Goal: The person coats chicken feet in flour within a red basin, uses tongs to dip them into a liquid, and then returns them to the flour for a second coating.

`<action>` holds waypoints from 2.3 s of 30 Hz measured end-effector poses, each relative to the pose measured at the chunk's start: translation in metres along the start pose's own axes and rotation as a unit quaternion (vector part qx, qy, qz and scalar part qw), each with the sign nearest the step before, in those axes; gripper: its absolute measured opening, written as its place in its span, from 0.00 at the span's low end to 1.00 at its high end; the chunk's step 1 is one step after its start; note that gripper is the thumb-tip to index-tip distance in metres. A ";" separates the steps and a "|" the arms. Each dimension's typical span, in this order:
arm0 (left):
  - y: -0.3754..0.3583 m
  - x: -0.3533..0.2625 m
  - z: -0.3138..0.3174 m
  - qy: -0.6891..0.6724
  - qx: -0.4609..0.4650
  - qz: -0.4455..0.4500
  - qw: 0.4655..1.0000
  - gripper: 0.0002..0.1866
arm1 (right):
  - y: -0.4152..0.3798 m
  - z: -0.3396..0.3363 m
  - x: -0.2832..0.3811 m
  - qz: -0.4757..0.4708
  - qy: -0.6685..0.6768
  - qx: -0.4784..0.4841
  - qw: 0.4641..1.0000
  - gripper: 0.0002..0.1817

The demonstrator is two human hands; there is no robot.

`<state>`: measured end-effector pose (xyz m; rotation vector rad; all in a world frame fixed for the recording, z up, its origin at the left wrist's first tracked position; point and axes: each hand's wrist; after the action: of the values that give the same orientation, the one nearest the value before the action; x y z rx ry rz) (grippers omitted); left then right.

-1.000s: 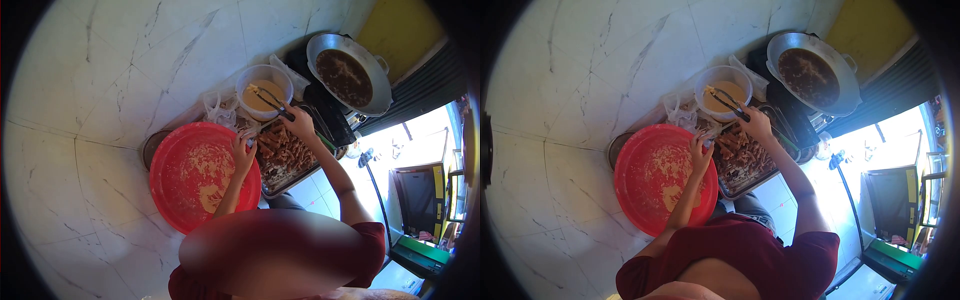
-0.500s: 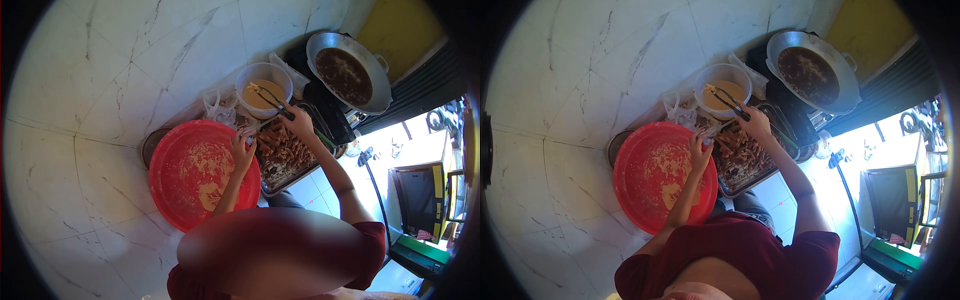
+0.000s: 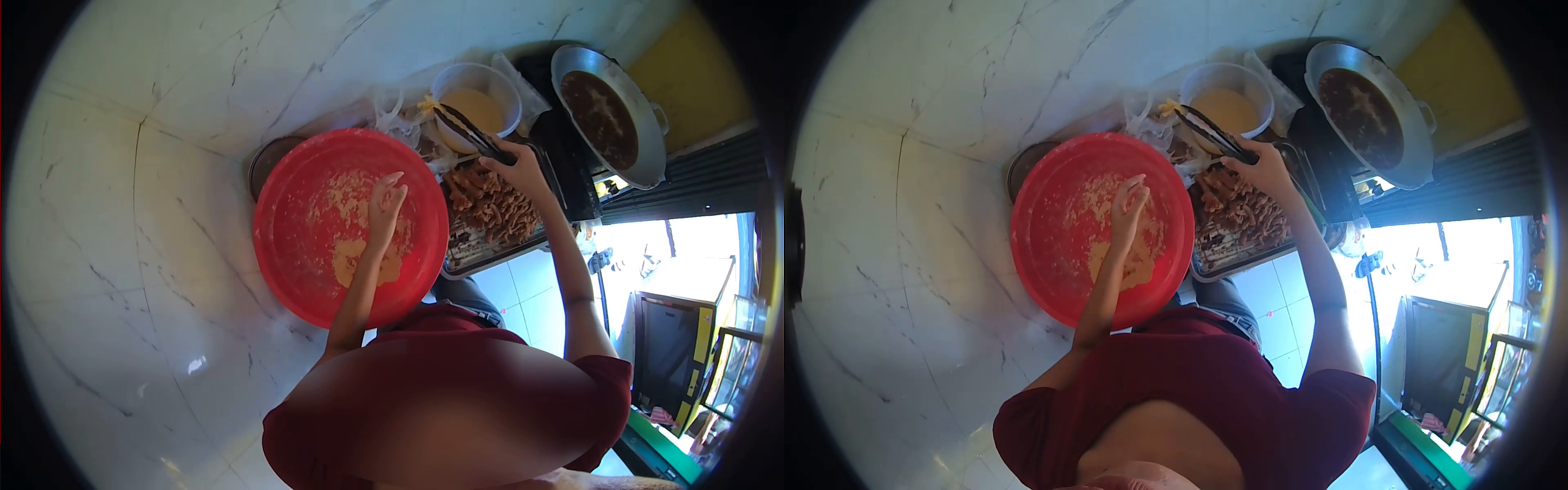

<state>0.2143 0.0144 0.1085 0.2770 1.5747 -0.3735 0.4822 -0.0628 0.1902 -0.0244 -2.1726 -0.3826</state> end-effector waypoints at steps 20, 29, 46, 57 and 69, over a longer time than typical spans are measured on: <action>-0.155 0.036 -0.152 -0.070 -0.279 -0.081 0.954 0.14 | -0.014 0.159 0.059 -0.200 -0.223 0.490 0.819 0.32; -0.123 0.046 -0.103 -0.061 -0.156 -0.108 0.980 0.15 | 0.046 0.004 0.072 -0.126 -0.171 0.221 0.952 0.38; -0.048 0.034 0.066 0.294 0.015 -0.057 0.954 0.44 | 0.127 0.028 -0.021 0.034 -0.443 0.322 0.836 0.45; -0.028 0.045 0.081 0.256 -0.044 -0.079 0.963 0.45 | 0.091 0.024 0.009 -0.198 -0.123 0.023 0.972 0.18; -0.116 0.000 -0.115 0.143 -0.225 -0.106 0.958 0.19 | -0.010 0.179 0.029 -0.143 0.052 0.257 0.954 0.07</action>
<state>0.0630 -0.0452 0.1174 -0.2012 1.9317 -0.1326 0.3219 -0.0255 0.1134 0.5933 -2.1115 0.0329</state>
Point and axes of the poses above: each hand's wrist, its own y-axis towards the middle knuckle, its own z-axis out of the palm, x = y × z, and after that the axes turned 14 degrees about -z, right-handed
